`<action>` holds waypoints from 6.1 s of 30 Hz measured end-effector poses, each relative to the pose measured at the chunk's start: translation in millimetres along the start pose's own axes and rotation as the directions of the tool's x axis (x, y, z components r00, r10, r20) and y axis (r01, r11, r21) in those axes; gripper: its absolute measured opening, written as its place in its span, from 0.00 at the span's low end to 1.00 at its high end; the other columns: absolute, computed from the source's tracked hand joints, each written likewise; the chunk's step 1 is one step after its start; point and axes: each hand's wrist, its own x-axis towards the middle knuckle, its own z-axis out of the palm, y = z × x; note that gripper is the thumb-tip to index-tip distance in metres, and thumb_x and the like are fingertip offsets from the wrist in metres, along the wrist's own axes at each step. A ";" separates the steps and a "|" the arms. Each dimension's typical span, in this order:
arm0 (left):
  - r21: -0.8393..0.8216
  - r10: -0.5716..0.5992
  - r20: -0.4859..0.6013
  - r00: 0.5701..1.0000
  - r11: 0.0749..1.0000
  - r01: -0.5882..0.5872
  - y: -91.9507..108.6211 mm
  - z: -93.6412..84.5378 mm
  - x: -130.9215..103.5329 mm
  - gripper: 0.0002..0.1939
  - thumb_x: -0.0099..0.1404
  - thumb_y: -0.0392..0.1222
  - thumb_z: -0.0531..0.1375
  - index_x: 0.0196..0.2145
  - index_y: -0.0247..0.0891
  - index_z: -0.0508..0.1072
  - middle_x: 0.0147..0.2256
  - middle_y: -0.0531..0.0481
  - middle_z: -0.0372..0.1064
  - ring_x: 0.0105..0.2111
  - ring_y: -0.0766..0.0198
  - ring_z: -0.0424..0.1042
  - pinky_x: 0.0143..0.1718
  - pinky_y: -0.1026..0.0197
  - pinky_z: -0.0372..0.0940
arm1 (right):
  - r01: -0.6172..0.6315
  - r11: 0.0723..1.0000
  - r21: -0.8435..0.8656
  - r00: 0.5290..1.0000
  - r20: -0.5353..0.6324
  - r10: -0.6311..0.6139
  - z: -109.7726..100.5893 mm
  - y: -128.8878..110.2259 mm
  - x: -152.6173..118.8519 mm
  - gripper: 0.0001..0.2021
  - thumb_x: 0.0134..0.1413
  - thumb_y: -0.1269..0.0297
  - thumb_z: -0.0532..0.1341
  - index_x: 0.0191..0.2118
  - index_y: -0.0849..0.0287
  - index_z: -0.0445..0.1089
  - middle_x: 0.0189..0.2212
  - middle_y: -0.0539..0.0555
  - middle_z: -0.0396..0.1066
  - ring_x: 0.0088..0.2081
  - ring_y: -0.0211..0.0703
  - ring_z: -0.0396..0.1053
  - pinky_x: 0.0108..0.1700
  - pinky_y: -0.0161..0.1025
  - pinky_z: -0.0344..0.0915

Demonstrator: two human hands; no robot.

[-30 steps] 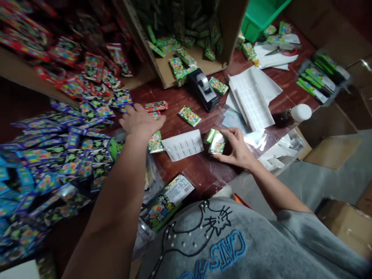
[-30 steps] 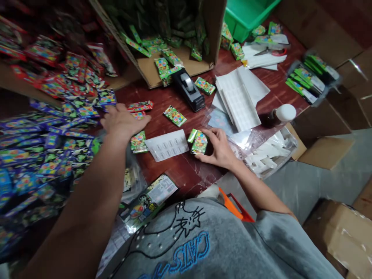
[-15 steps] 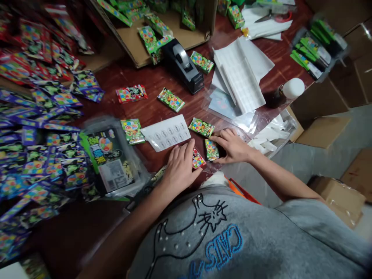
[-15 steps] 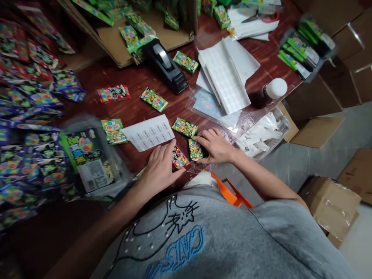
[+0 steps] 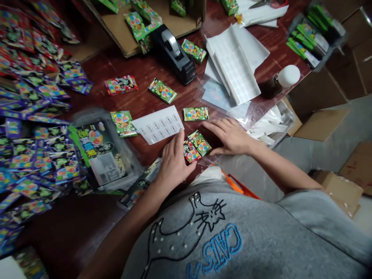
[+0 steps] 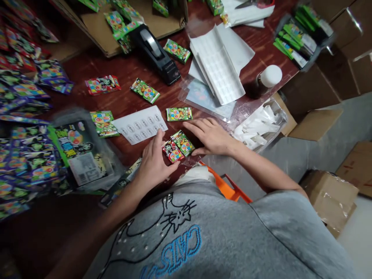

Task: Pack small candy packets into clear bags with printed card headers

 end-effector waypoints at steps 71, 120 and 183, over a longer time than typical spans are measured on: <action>-0.715 -0.428 -0.199 0.882 0.678 0.168 -47.4 -40.8 -55.4 0.28 0.69 0.45 0.69 0.64 0.44 0.69 0.52 0.45 0.77 0.46 0.61 0.82 0.47 0.59 0.79 | 0.061 0.649 0.758 0.998 -0.042 -0.044 43.4 -65.7 87.5 0.14 0.75 0.57 0.61 0.56 0.58 0.76 0.47 0.55 0.80 0.42 0.39 0.76 0.47 0.40 0.74; -0.473 -0.283 -0.127 0.951 0.860 0.192 -77.0 -104.2 -48.1 0.10 0.70 0.52 0.67 0.39 0.44 0.83 0.43 0.46 0.84 0.44 0.55 0.82 0.52 0.51 0.76 | 0.165 0.755 0.634 0.980 -0.022 -0.196 10.5 -65.7 125.7 0.17 0.72 0.50 0.66 0.58 0.52 0.80 0.63 0.60 0.75 0.64 0.51 0.72 0.67 0.56 0.70; -0.654 -0.559 -0.002 0.829 0.628 0.422 -74.4 -114.7 -24.1 0.29 0.61 0.52 0.73 0.57 0.42 0.77 0.41 0.45 0.83 0.41 0.55 0.81 0.49 0.52 0.76 | 0.187 0.406 0.895 0.964 -0.087 -0.252 -0.7 -75.5 167.0 0.27 0.72 0.57 0.68 0.67 0.61 0.59 0.36 0.45 0.67 0.38 0.32 0.68 0.44 0.32 0.67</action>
